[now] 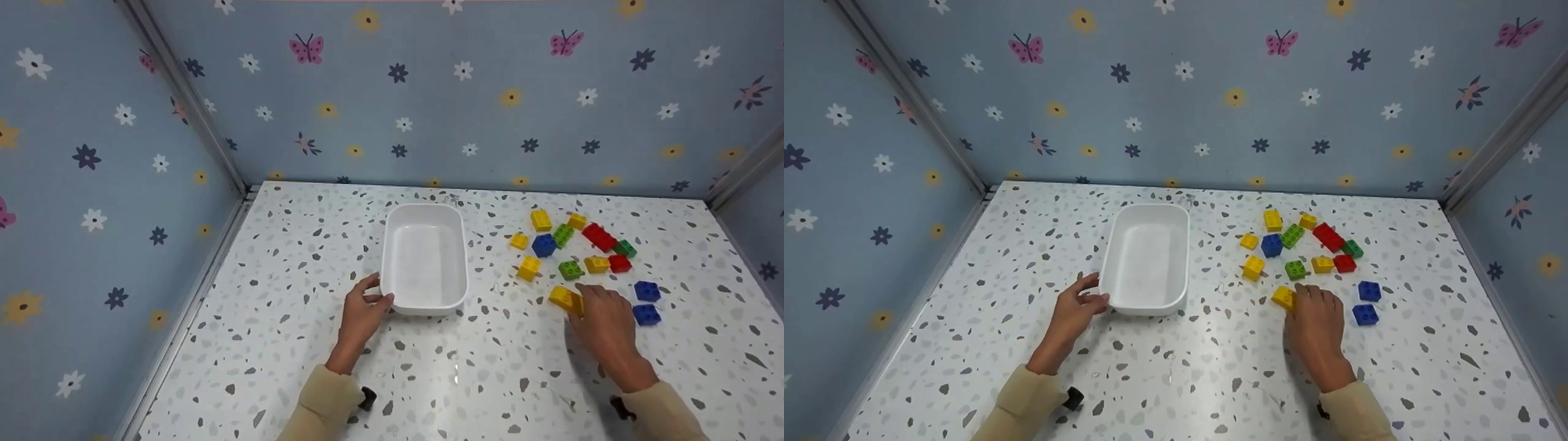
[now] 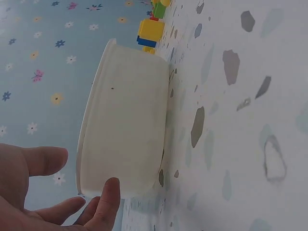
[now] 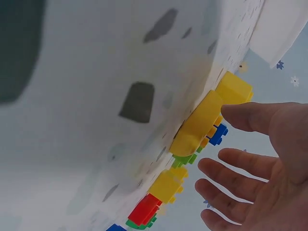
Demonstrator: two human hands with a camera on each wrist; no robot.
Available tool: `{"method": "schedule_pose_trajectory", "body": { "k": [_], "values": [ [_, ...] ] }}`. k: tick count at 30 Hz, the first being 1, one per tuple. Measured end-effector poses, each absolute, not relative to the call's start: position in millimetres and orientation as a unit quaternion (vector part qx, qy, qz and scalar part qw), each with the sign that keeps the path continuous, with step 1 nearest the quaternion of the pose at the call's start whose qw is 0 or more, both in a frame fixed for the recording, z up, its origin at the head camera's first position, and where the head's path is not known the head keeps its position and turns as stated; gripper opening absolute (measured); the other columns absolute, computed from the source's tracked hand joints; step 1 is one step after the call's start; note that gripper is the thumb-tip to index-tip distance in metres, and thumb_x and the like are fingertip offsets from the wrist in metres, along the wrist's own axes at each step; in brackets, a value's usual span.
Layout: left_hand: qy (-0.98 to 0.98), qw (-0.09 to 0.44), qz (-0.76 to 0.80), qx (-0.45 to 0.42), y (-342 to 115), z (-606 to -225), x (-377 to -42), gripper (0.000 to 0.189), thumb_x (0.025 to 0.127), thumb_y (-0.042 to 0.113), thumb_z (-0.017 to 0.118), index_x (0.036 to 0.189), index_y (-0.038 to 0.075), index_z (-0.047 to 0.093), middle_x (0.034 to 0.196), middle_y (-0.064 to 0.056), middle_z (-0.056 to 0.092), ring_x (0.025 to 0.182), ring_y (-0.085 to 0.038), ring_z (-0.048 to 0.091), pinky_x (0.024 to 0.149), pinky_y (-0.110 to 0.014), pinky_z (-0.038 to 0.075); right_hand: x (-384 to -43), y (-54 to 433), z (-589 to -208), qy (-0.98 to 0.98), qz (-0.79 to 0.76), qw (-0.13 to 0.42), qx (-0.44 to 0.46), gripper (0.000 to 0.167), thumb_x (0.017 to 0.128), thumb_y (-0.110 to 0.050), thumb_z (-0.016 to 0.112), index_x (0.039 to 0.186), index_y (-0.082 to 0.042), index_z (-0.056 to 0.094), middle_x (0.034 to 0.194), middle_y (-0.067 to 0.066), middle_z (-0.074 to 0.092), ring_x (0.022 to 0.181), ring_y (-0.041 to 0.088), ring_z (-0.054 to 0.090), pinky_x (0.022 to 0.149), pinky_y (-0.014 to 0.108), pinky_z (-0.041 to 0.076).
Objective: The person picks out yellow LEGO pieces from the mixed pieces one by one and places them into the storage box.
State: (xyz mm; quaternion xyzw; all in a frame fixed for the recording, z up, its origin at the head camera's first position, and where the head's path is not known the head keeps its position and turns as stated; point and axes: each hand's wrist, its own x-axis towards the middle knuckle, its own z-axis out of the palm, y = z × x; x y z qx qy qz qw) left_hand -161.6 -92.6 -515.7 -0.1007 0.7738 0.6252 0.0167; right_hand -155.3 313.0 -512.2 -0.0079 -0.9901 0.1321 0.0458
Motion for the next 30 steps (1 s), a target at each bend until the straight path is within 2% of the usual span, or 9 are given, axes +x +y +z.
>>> {"method": "schedule_pose_trajectory", "body": {
  "k": [7, 10, 16, 22, 30],
  "values": [
    [0.766, 0.007, 0.633, -0.114, -88.9, -515.7, -161.7, 0.057, 0.098, 0.002, 0.069, 0.151, -0.005, 0.051, 0.140, -0.021, 0.059, 0.108, -0.027, 0.069, 0.089, -0.034, 0.064, -155.6, 319.5, -512.8, -0.992, 0.121, 0.026, -0.005, 0.056, 0.088, -0.008, 0.084, 0.135, 0.013, 0.061, 0.125, 0.036, 0.065, 0.111, 0.055, 0.059, 0.104, 0.073, 0.045],
    [0.767, 0.011, 0.630, -0.125, -88.3, -515.8, -162.1, 0.057, 0.098, 0.002, 0.069, 0.151, -0.003, 0.052, 0.138, -0.020, 0.059, 0.106, -0.025, 0.069, 0.087, -0.031, 0.064, -155.0, 320.9, -513.6, -0.992, 0.120, 0.030, 0.002, 0.052, 0.087, -0.005, 0.084, 0.131, 0.014, 0.064, 0.119, 0.035, 0.067, 0.103, 0.052, 0.062, 0.098, 0.071, 0.049],
    [0.752, 0.007, 0.647, -0.123, -88.9, -518.6, -163.0, 0.055, 0.096, -0.004, 0.069, 0.149, -0.005, 0.055, 0.132, -0.022, 0.059, 0.100, -0.023, 0.070, 0.084, -0.031, 0.064, -154.7, 323.8, -516.0, -0.991, 0.124, 0.050, 0.016, 0.042, 0.085, 0.002, 0.082, 0.124, 0.013, 0.069, 0.110, 0.032, 0.071, 0.094, 0.049, 0.064, 0.091, 0.066, 0.052],
    [0.733, 0.008, 0.669, -0.122, -88.8, -517.4, -163.4, 0.054, 0.095, -0.007, 0.067, 0.148, -0.007, 0.055, 0.129, -0.023, 0.059, 0.097, -0.024, 0.071, 0.082, -0.029, 0.064, -157.9, 328.4, -518.8, -0.990, 0.134, 0.038, 0.021, 0.042, 0.086, 0.000, 0.082, 0.123, 0.014, 0.069, 0.108, 0.031, 0.071, 0.092, 0.048, 0.064, 0.089, 0.065, 0.053],
    [0.717, 0.011, 0.685, -0.125, -89.4, -515.5, -163.3, 0.055, 0.094, -0.009, 0.066, 0.149, -0.007, 0.054, 0.128, -0.023, 0.060, 0.097, -0.027, 0.072, 0.080, -0.030, 0.064, -163.1, 329.9, -517.3, -0.988, 0.151, 0.015, 0.008, 0.041, 0.091, -0.002, 0.080, 0.127, 0.014, 0.068, 0.112, 0.032, 0.072, 0.096, 0.048, 0.065, 0.095, 0.067, 0.054]
  ]
}}
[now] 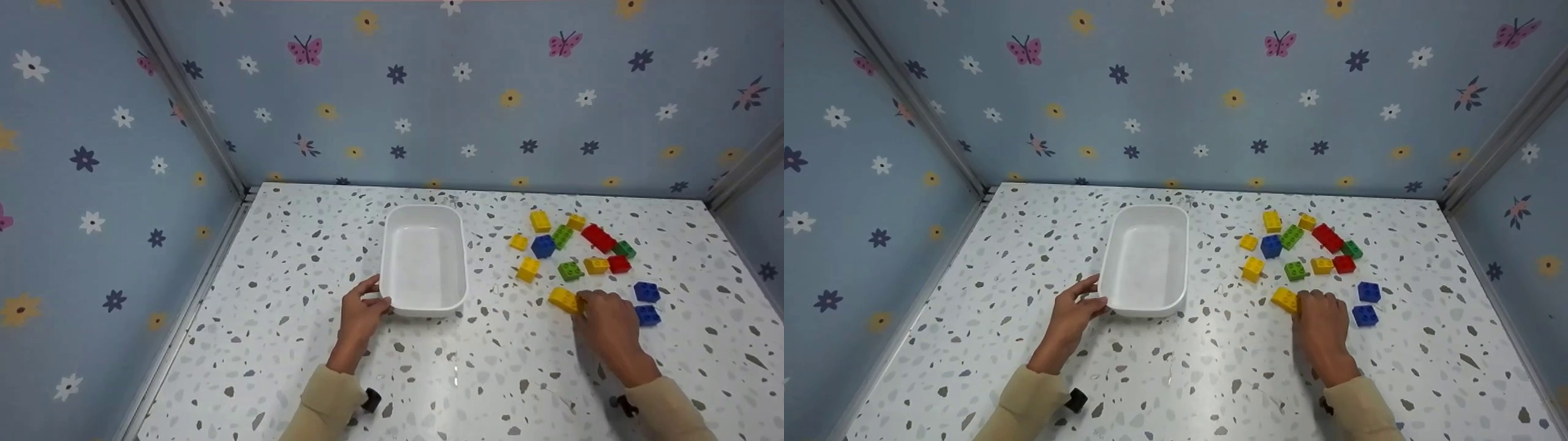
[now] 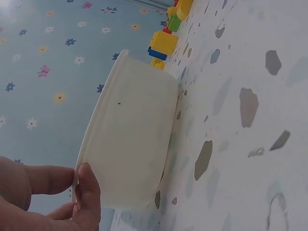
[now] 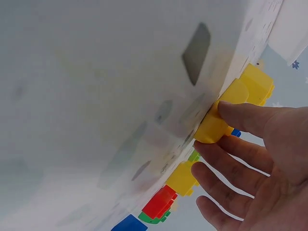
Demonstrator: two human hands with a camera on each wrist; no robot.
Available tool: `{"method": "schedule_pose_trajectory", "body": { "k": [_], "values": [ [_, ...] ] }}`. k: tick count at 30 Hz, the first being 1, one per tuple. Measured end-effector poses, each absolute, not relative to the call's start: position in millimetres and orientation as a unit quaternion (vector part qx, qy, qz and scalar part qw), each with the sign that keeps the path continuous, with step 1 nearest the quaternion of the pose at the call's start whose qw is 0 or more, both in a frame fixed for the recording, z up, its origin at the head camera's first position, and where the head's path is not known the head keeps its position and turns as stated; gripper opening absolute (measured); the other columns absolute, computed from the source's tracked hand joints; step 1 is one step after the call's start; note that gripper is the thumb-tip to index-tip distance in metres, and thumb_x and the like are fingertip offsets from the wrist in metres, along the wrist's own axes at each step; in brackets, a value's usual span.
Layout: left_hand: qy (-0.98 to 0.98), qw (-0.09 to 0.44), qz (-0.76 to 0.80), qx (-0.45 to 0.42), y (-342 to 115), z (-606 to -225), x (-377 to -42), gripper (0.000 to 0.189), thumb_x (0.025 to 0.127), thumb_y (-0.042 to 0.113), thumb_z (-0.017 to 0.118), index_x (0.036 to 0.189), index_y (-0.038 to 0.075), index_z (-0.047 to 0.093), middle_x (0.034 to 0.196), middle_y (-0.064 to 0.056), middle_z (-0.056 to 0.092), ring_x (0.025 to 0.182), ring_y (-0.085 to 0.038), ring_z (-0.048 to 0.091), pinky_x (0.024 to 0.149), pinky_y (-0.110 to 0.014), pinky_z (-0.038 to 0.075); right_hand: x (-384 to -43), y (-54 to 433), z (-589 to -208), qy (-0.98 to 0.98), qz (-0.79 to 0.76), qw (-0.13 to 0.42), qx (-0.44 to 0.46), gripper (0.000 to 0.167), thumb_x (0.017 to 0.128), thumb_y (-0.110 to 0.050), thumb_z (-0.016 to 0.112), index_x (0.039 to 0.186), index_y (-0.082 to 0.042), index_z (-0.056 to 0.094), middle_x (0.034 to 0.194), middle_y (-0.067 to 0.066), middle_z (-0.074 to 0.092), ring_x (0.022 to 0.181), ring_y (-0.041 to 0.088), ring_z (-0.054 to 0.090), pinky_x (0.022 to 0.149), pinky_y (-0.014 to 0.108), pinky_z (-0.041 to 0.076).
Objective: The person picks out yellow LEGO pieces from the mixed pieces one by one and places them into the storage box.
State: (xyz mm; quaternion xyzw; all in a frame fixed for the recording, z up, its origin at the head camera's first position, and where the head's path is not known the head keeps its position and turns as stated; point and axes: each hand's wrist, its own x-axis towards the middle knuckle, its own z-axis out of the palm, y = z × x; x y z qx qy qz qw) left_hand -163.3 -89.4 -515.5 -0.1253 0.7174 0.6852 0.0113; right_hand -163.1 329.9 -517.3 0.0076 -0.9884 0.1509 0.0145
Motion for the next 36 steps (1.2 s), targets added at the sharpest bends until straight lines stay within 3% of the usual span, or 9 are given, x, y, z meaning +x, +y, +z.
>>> {"method": "schedule_pose_trajectory", "body": {
  "k": [10, 36],
  "values": [
    [0.703, 0.013, 0.699, -0.129, -90.0, -515.0, -164.3, 0.055, 0.094, -0.011, 0.065, 0.148, -0.008, 0.055, 0.127, -0.023, 0.059, 0.089, -0.017, 0.069, 0.081, -0.033, 0.065, -161.2, 328.4, -514.5, -0.987, 0.153, 0.037, 0.015, 0.040, 0.090, -0.002, 0.080, 0.124, 0.014, 0.070, 0.110, 0.032, 0.072, 0.094, 0.047, 0.063, 0.090, 0.065, 0.054],
    [0.701, 0.020, 0.700, -0.134, -90.4, -517.3, -166.3, 0.058, 0.093, -0.011, 0.066, 0.150, -0.006, 0.053, 0.128, -0.024, 0.057, 0.092, -0.022, 0.070, 0.082, -0.031, 0.065, -165.2, 305.9, -491.4, -0.987, 0.138, 0.075, 0.025, 0.044, 0.084, -0.002, 0.087, 0.124, 0.008, 0.072, 0.114, 0.027, 0.074, 0.098, 0.047, 0.064, 0.097, 0.066, 0.051]
  ]
}}
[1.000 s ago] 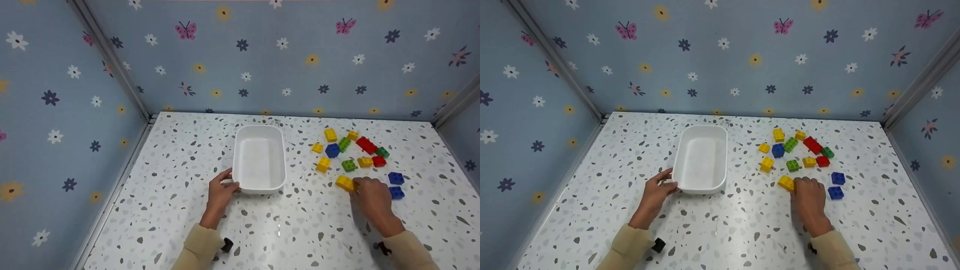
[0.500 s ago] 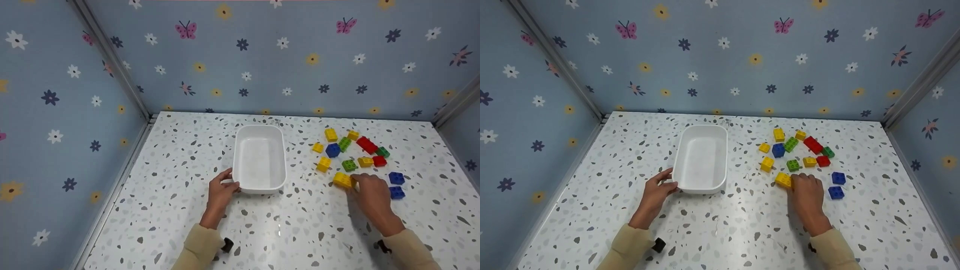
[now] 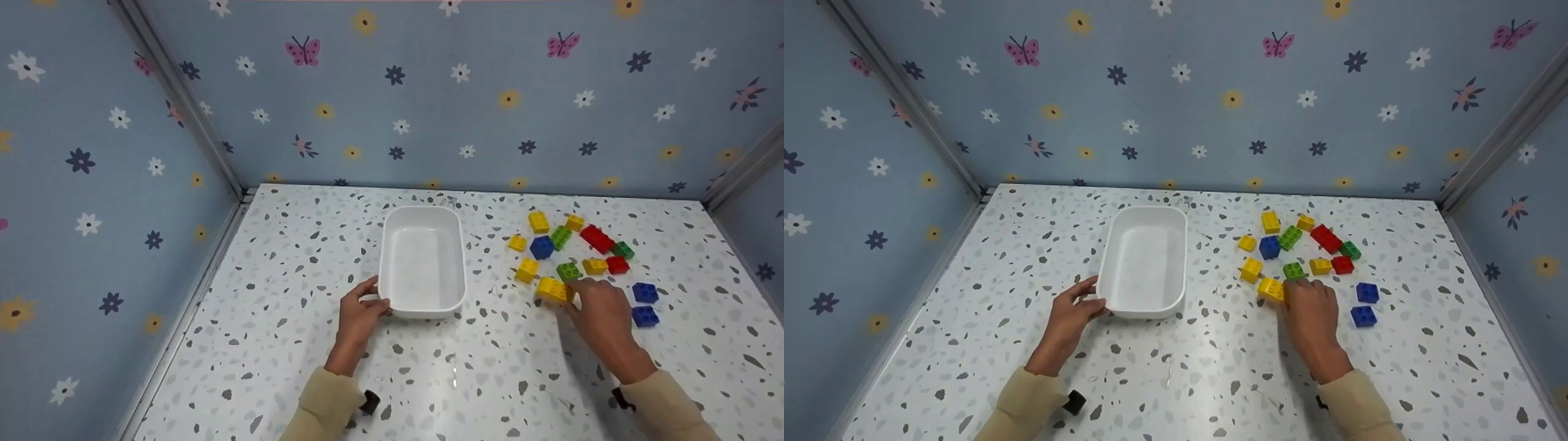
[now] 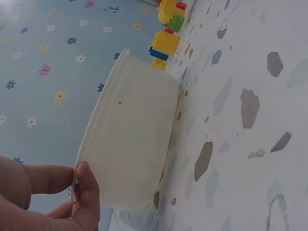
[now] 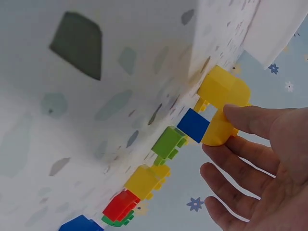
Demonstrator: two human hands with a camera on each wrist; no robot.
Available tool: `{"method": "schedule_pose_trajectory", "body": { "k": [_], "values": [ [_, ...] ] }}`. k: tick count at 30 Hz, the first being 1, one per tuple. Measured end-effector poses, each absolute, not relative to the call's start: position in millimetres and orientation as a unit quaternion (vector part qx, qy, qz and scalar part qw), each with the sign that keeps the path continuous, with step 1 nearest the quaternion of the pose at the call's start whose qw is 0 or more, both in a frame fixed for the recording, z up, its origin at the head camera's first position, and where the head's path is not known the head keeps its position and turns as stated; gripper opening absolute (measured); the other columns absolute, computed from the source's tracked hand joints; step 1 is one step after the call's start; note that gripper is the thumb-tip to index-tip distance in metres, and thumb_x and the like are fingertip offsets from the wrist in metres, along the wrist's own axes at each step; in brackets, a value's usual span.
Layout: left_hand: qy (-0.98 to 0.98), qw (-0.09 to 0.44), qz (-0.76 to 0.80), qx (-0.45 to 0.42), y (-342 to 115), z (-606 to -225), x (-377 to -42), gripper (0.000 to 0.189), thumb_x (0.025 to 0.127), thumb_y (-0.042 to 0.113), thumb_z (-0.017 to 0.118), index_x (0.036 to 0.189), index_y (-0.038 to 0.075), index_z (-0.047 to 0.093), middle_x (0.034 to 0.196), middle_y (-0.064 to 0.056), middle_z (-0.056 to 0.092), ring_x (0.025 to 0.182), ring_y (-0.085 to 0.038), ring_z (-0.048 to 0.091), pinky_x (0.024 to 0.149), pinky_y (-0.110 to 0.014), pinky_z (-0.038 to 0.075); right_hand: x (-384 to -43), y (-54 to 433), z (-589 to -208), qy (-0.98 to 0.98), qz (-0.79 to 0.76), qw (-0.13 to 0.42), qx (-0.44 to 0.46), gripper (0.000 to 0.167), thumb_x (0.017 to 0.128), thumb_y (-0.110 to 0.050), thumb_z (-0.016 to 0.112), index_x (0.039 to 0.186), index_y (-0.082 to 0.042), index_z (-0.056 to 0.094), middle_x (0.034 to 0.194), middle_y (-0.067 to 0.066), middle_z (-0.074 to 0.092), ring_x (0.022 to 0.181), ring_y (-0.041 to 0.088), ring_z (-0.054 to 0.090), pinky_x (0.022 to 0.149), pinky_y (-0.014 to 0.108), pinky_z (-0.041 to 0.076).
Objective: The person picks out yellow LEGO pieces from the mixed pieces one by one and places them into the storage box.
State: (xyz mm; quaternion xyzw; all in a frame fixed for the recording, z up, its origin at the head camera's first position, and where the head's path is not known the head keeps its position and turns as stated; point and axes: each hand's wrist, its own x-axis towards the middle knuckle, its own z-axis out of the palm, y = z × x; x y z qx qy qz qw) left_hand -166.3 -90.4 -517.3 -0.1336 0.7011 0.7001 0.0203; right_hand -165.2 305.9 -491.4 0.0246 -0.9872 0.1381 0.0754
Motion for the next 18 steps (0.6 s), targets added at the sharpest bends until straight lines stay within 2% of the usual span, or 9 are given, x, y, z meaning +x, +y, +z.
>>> {"method": "schedule_pose_trajectory", "body": {
  "k": [4, 11, 18],
  "values": [
    [0.702, 0.023, 0.699, -0.133, -90.6, -516.7, -165.7, 0.058, 0.094, -0.010, 0.066, 0.150, -0.006, 0.053, 0.130, -0.025, 0.057, 0.097, -0.025, 0.071, 0.082, -0.030, 0.064, -168.0, 303.8, -489.4, -0.986, 0.138, 0.090, 0.033, 0.043, 0.084, -0.004, 0.088, 0.122, 0.008, 0.073, 0.111, 0.027, 0.074, 0.097, 0.047, 0.064, 0.095, 0.066, 0.051],
    [0.693, 0.022, 0.709, -0.131, -90.9, -513.4, -163.9, 0.058, 0.093, -0.012, 0.065, 0.150, -0.008, 0.052, 0.129, -0.025, 0.057, 0.094, -0.023, 0.070, 0.080, -0.030, 0.064, -173.7, 296.0, -485.9, -0.982, 0.140, 0.118, 0.052, 0.040, 0.083, -0.002, 0.088, 0.120, 0.007, 0.075, 0.112, 0.025, 0.075, 0.102, 0.047, 0.064, 0.096, 0.066, 0.051],
    [0.698, 0.026, 0.703, -0.133, -90.2, -513.1, -164.7, 0.058, 0.094, -0.011, 0.065, 0.151, -0.007, 0.052, 0.131, -0.025, 0.056, 0.098, -0.026, 0.070, 0.082, -0.031, 0.064, -178.4, 285.0, -479.8, -0.980, 0.140, 0.128, 0.063, 0.037, 0.085, -0.003, 0.087, 0.119, 0.006, 0.075, 0.111, 0.025, 0.075, 0.103, 0.048, 0.066, 0.098, 0.067, 0.050]
  ]
}}
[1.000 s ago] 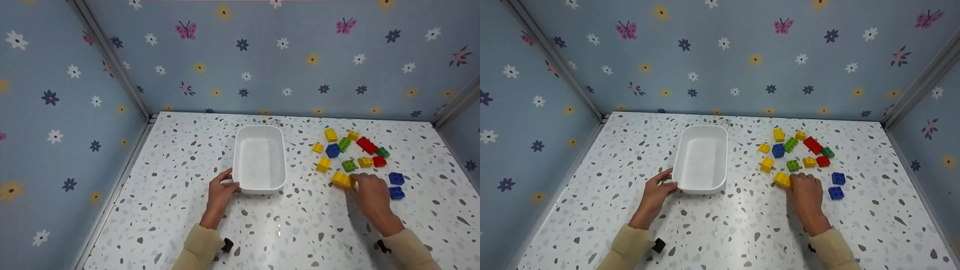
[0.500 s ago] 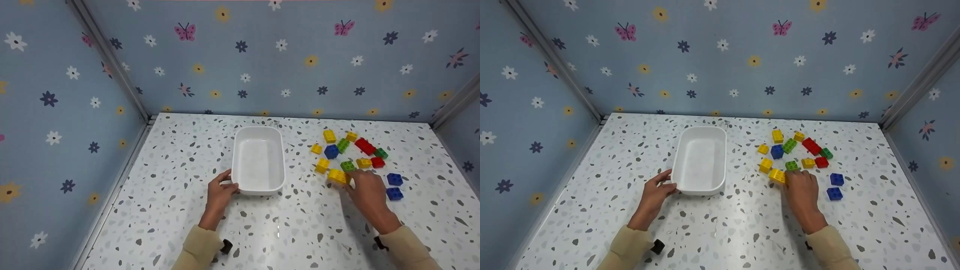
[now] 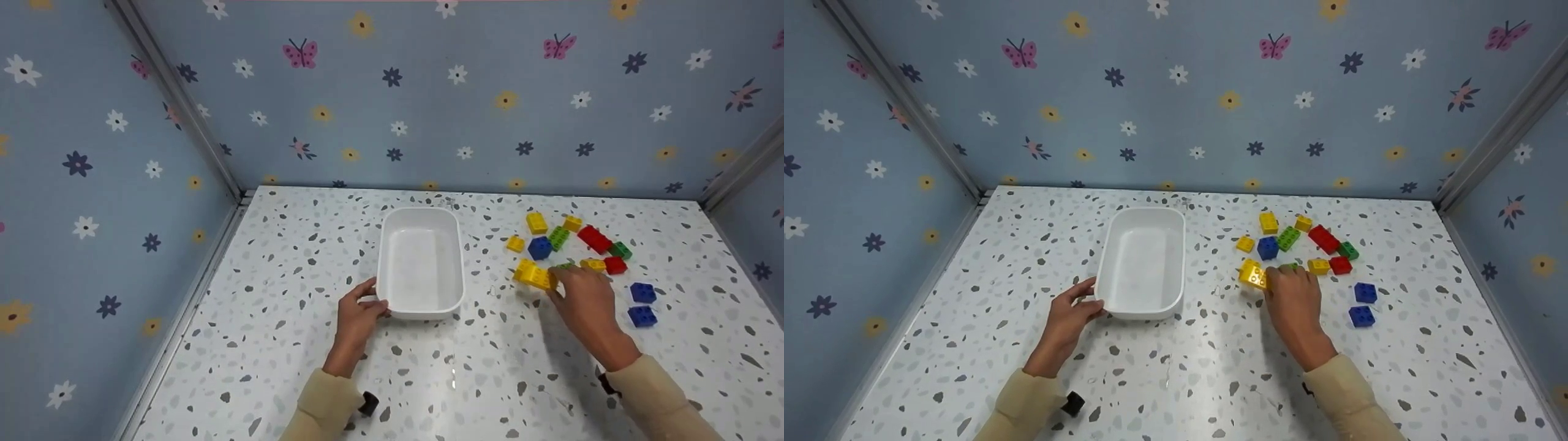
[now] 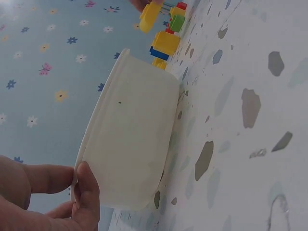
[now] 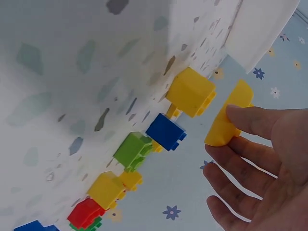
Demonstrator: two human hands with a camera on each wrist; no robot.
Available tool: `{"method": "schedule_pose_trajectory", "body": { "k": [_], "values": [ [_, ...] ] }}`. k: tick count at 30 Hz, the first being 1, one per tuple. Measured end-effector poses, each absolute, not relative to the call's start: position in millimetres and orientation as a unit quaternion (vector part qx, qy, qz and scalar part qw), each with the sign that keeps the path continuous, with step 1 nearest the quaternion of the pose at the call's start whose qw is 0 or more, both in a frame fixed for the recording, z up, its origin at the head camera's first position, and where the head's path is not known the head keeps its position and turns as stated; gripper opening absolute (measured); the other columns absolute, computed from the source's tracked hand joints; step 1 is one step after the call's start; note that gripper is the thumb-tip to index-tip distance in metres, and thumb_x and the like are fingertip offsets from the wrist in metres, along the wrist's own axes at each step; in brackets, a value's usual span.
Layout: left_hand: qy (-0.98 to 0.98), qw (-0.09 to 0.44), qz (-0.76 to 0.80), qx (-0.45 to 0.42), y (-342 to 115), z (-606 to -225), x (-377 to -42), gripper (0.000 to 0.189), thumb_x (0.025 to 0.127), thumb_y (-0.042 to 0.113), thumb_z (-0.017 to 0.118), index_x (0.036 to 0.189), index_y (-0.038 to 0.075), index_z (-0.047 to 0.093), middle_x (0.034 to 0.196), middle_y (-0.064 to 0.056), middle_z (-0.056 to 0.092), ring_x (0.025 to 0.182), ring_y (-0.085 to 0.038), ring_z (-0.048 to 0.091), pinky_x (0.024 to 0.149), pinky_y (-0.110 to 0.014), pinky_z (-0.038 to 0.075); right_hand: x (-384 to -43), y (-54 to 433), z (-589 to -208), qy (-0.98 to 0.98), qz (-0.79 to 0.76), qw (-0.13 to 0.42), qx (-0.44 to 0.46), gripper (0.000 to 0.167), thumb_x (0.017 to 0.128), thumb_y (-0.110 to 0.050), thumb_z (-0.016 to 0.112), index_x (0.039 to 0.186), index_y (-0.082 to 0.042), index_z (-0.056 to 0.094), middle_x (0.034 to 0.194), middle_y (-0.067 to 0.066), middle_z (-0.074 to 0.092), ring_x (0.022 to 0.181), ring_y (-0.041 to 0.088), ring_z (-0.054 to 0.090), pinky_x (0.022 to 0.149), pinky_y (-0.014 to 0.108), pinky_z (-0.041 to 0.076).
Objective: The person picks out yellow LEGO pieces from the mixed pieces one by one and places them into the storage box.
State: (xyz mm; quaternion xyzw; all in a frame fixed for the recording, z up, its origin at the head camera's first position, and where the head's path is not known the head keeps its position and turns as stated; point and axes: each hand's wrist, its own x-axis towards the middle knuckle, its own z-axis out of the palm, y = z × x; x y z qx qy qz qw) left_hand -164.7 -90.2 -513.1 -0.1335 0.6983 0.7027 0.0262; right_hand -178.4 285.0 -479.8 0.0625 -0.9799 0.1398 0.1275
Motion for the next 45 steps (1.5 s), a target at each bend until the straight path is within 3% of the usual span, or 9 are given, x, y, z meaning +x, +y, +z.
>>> {"method": "schedule_pose_trajectory", "body": {
  "k": [11, 18, 27, 35, 45],
  "values": [
    [0.696, 0.028, 0.704, -0.138, -90.1, -512.6, -164.0, 0.058, 0.094, -0.011, 0.065, 0.150, -0.007, 0.052, 0.130, -0.025, 0.056, 0.096, -0.023, 0.070, 0.081, -0.031, 0.064, -184.6, 268.7, -474.4, -0.979, 0.140, 0.127, 0.079, 0.038, 0.087, -0.003, 0.086, 0.123, 0.005, 0.075, 0.115, 0.025, 0.074, 0.106, 0.046, 0.063, 0.103, 0.065, 0.049],
    [0.694, 0.024, 0.708, -0.129, -91.2, -513.9, -165.5, 0.058, 0.093, -0.012, 0.064, 0.149, -0.008, 0.053, 0.129, -0.025, 0.057, 0.094, -0.024, 0.070, 0.078, -0.029, 0.064, -189.8, 259.7, -471.3, -0.980, 0.137, 0.119, 0.083, 0.040, 0.086, -0.004, 0.087, 0.124, 0.003, 0.075, 0.115, 0.023, 0.075, 0.104, 0.044, 0.063, 0.097, 0.060, 0.051],
    [0.702, 0.028, 0.699, -0.136, -90.5, -512.2, -164.8, 0.059, 0.094, -0.009, 0.066, 0.151, -0.007, 0.052, 0.132, -0.025, 0.056, 0.101, -0.030, 0.070, 0.081, -0.030, 0.064, -194.1, 245.7, -473.4, -0.975, 0.130, 0.144, 0.112, 0.037, 0.084, -0.004, 0.089, 0.119, 0.002, 0.077, 0.109, 0.020, 0.076, 0.100, 0.041, 0.065, 0.098, 0.058, 0.053],
    [0.699, 0.026, 0.702, -0.130, -90.8, -512.7, -164.2, 0.059, 0.093, -0.010, 0.066, 0.150, -0.007, 0.052, 0.131, -0.026, 0.056, 0.100, -0.030, 0.070, 0.082, -0.032, 0.064, -193.7, 236.7, -471.1, -0.971, 0.138, 0.145, 0.132, 0.037, 0.086, -0.003, 0.087, 0.122, 0.001, 0.076, 0.116, 0.019, 0.076, 0.110, 0.041, 0.065, 0.105, 0.058, 0.052],
    [0.705, 0.026, 0.695, -0.137, -90.4, -516.0, -166.2, 0.058, 0.093, -0.009, 0.066, 0.150, -0.005, 0.054, 0.133, -0.026, 0.056, 0.105, -0.034, 0.070, 0.083, -0.030, 0.064, -198.5, 226.7, -468.5, -0.967, 0.140, 0.150, 0.150, 0.033, 0.087, -0.003, 0.086, 0.118, 0.001, 0.077, 0.117, 0.019, 0.076, 0.108, 0.039, 0.065, 0.105, 0.055, 0.052]
  ]
}}
